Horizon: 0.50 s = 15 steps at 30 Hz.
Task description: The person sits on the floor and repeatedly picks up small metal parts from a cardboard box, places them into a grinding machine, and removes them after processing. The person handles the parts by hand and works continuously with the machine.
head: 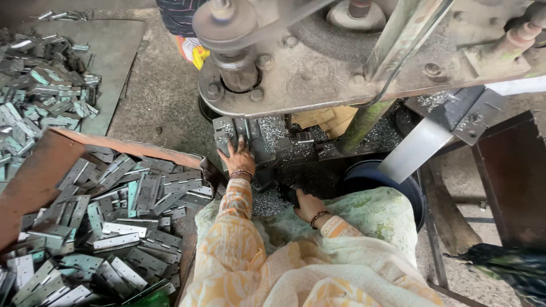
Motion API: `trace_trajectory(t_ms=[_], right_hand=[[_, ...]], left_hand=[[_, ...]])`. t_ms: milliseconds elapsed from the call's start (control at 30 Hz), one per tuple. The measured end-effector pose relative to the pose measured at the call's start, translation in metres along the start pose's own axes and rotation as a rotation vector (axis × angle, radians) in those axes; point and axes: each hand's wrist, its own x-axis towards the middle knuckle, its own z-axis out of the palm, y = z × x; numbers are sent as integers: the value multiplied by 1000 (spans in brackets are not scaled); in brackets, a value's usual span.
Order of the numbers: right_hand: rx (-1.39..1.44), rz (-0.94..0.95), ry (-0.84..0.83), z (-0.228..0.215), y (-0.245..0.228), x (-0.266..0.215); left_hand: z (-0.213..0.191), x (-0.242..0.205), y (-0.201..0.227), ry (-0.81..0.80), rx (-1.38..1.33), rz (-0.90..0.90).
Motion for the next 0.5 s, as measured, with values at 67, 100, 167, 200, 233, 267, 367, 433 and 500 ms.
trace_trajectory(t_ms=[67,100,167,200,233,267,367,433,500], right_hand=[[-34,3,-14,-10,-2,1],[-27,4,-7,-11,-2,2],[-7,3,-1,-1,0,3],[20,29,12,10,3,1],[47,55,25,22,6,-2],[77,85,41,34,11,-4],[109,8,127,56,29,3],[130,1,110,70,31,4],[139,-10,115,71,39,6]], left_hand=[[0,9,0,3,22,-12],[-2,14,1,7,34,-18],[-2,22,1,0,43,-28],[-1,23,0,-6,52,-30],[0,23,-2,2,55,-27],[1,22,-2,11,59,-19],[-1,23,0,17,42,-14],[-5,20,-5,-10,73,-11],[-9,21,-2,-36,120,-13]])
